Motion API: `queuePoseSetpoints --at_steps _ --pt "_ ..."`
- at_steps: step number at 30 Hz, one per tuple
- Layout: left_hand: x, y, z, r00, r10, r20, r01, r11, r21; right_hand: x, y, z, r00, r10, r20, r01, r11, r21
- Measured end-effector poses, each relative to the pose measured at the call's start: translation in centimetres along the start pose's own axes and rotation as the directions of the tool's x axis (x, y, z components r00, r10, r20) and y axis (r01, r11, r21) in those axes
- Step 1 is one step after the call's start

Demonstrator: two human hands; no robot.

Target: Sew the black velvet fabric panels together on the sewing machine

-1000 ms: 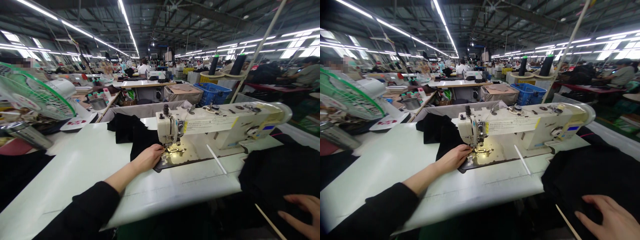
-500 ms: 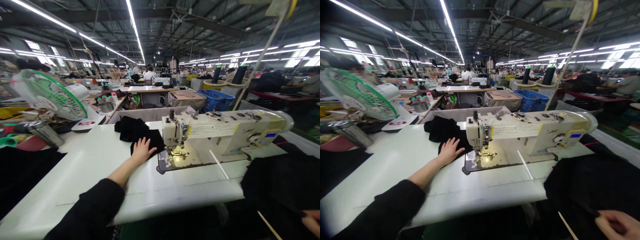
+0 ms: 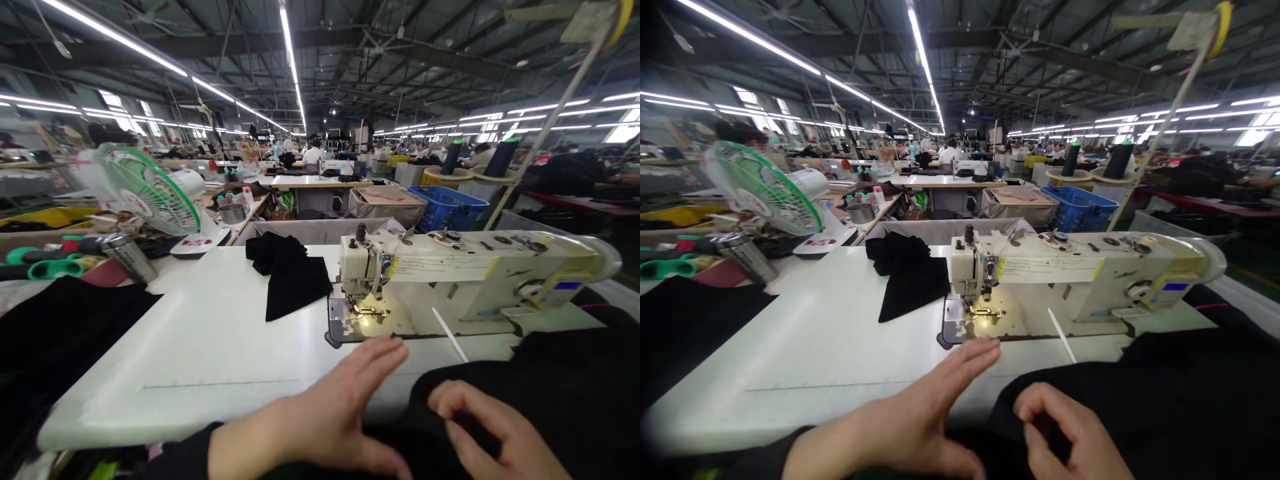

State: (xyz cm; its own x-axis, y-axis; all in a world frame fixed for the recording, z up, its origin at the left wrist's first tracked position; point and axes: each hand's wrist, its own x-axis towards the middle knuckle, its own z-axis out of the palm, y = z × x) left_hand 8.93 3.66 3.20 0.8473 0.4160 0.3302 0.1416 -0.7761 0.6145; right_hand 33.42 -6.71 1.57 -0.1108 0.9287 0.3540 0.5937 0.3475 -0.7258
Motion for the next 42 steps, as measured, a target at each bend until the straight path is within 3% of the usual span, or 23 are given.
queuePoseSetpoints --at_steps 2,4,6,8,11,14,16,17,18,19,21,23,25,28,31,33,36,37,40,41,42 --pt "0.2 1.5 0.8 0.999 -0.014 -0.052 0.004 0.983 -0.185 2.5 -1.7 1.7 0.991 0.109 0.078 -0.122 0.975 0.183" --pt "0.8 1.3 1.0 0.968 -0.185 -0.17 0.128 0.944 -0.304 4.4 -2.3 2.5 0.968 0.244 0.058 -0.248 0.898 0.363" --pt "1.7 0.1 0.9 0.889 -0.374 -0.264 0.261 0.888 -0.379 5.2 -2.4 2.7 0.947 0.32 0.028 -0.286 0.801 0.526" --pt "2.4 -0.9 0.5 0.812 -0.479 -0.334 0.34 0.853 -0.396 5.0 -2.9 2.8 0.959 0.279 -0.044 -0.201 0.784 0.587" --pt "2.7 -0.8 -0.6 0.761 -0.476 -0.441 0.374 0.877 -0.301 3.5 -4.4 3.0 0.964 0.189 -0.187 -0.102 0.912 0.396" --pt "2.3 0.6 -2.1 0.73 -0.425 -0.536 0.381 0.903 -0.199 2.4 -5.7 3.1 0.927 0.272 -0.259 -0.236 0.958 0.161" --pt "1.8 1.6 -3.6 0.699 -0.451 -0.554 0.384 0.891 -0.242 2.3 -6.1 2.2 0.914 0.294 -0.28 -0.271 0.955 0.117" --pt "1.5 1.9 -4.6 0.701 -0.49 -0.518 0.39 0.872 -0.297 2.5 -6.2 1.5 0.919 0.283 -0.275 -0.259 0.958 0.12" --pt "1.2 2.3 -5.8 0.73 -0.529 -0.434 0.401 0.845 -0.354 2.8 -6.4 0.6 0.924 0.27 -0.269 -0.242 0.961 0.132" --pt "0.8 2.7 -7.0 0.788 -0.54 -0.297 0.413 0.82 -0.395 3.1 -6.6 -0.4 0.934 0.25 -0.257 -0.218 0.965 0.145" --pt "0.2 3.7 -9.5 0.903 -0.427 0.052 0.409 0.814 -0.413 3.7 -7.3 -2.3 0.965 0.169 -0.199 -0.141 0.979 0.15" --pt "-0.3 5.4 -11.2 0.917 -0.256 0.307 0.365 0.85 -0.38 4.2 -8.5 -3.5 0.996 0.049 -0.073 -0.039 0.99 0.138" --pt "-0.4 7.4 -11.7 0.907 -0.236 0.349 0.345 0.892 -0.294 4.7 -9.8 -3.8 0.997 -0.062 0.044 0.056 0.991 0.12" --pt "-0.1 9.9 -10.7 0.92 -0.343 0.189 0.364 0.927 -0.088 5.5 -11.7 -3.0 0.976 -0.216 -0.016 0.216 0.976 -0.001" --pt "0.2 10.3 -9.7 0.947 -0.321 -0.027 0.322 0.938 0.127 6.1 -13.0 -2.6 0.916 -0.366 -0.166 0.325 0.918 -0.228" --pt "0.3 9.6 -10.1 0.948 -0.306 -0.082 0.317 0.922 0.223 6.4 -13.7 -3.5 0.858 -0.396 -0.328 0.264 0.886 -0.381" --pt "0.6 7.9 -12.0 0.93 -0.348 -0.117 0.365 0.915 0.175 7.7 -13.8 -6.0 0.727 -0.436 -0.531 0.124 0.844 -0.523" --pt "0.8 7.4 -12.8 0.918 -0.351 -0.185 0.377 0.917 0.132 8.5 -13.6 -6.9 0.723 -0.432 -0.539 0.099 0.838 -0.537" --pt "2.3 6.9 -15.1 0.821 -0.277 -0.499 0.35 0.935 0.057 11.6 -12.4 -9.1 0.839 -0.313 -0.446 0.05 0.86 -0.508" --pt "3.0 7.1 -15.8 0.781 -0.233 -0.579 0.312 0.949 0.04 12.6 -12.1 -9.6 0.855 -0.282 -0.434 0.039 0.872 -0.489" --pt "3.6 7.5 -16.3 0.748 -0.18 -0.639 0.256 0.966 0.028 13.3 -11.8 -9.8 0.835 -0.289 -0.468 0.038 0.879 -0.475"
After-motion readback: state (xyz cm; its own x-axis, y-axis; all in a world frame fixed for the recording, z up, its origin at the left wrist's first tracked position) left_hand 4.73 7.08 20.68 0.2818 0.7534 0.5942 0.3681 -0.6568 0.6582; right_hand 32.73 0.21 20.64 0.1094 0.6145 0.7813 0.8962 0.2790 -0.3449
